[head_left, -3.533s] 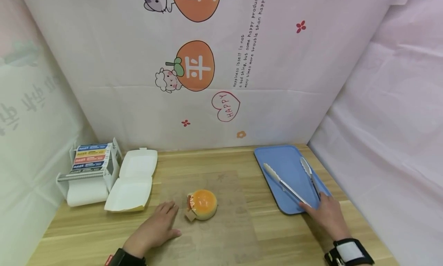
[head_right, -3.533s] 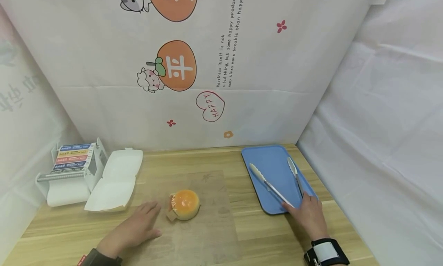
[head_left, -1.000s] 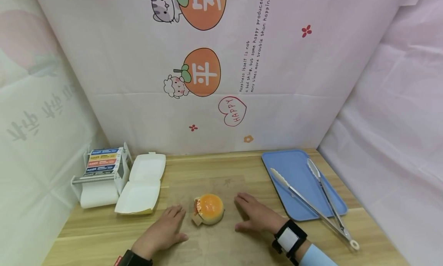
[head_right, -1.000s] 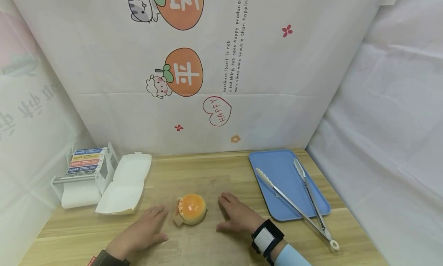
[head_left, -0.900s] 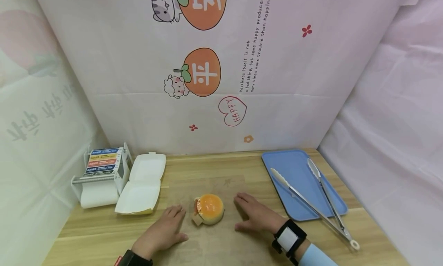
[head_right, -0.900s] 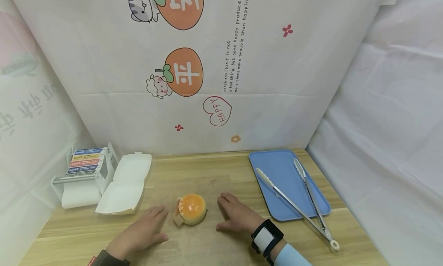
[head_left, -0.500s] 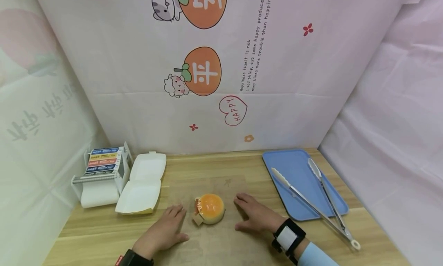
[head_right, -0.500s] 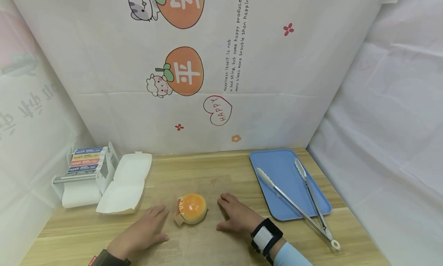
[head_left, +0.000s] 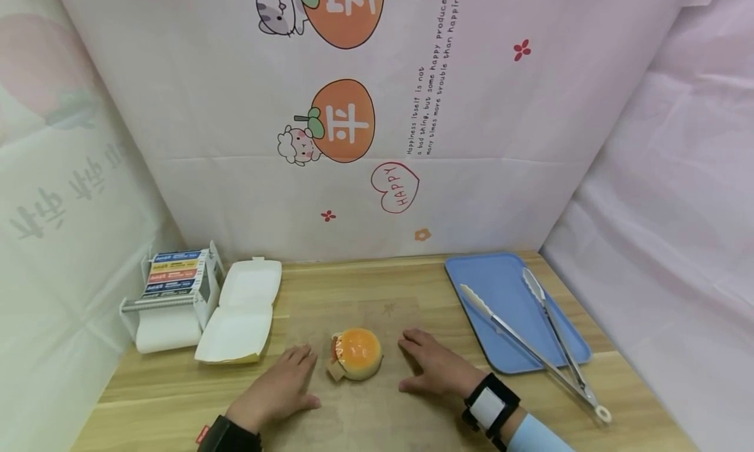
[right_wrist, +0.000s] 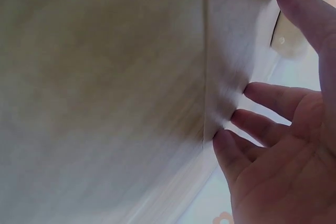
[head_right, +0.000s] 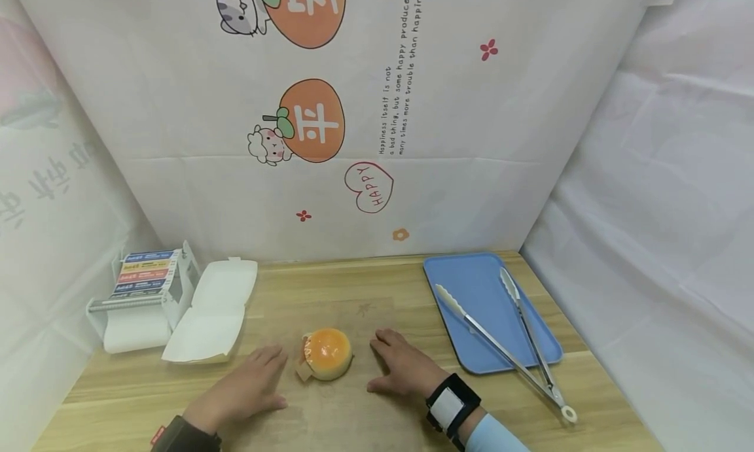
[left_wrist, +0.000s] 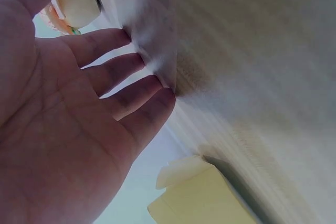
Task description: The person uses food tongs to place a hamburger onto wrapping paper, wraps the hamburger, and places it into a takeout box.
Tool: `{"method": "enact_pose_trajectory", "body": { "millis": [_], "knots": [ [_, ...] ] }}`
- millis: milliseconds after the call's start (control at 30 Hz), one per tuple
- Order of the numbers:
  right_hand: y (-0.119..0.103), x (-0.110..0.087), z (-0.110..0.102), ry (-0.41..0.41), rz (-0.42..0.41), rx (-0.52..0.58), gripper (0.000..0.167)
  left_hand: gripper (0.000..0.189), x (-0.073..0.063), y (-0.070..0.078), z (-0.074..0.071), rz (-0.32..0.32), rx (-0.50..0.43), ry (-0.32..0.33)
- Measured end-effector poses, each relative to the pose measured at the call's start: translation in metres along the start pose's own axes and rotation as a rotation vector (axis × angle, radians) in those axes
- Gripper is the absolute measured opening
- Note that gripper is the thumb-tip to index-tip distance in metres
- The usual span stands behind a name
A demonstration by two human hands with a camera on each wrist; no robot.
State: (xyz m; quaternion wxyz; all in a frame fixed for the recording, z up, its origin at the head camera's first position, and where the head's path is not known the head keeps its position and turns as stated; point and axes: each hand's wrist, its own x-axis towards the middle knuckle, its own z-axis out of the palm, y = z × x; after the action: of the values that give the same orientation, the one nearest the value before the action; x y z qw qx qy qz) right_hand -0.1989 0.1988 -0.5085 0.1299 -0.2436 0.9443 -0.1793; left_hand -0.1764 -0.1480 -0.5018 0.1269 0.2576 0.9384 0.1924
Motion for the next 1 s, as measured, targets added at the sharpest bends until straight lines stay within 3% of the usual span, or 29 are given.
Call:
{"method": "enact_pose_trajectory", "body": {
  "millis": [300, 467, 1000],
  "knots": [
    [-0.004, -0.006, 0.005, -0.01, 0.1, -0.022, 0.091, 0.087, 0.015, -0.005, -0.005, 0.05, 0.032, -0.008],
    [-0.005, -0.012, 0.009, -0.002, 0.146, -0.046, 0.094, 0.087, 0.027, -0.004, -0.012, 0.063, 0.031, -0.045],
    [-0.015, -0.03, 0.013, 0.038, 0.139, -0.082, 0.088, 0.081, 0.064, 0.001, -0.03, 0.046, 0.032, -0.107]
  ]
}}
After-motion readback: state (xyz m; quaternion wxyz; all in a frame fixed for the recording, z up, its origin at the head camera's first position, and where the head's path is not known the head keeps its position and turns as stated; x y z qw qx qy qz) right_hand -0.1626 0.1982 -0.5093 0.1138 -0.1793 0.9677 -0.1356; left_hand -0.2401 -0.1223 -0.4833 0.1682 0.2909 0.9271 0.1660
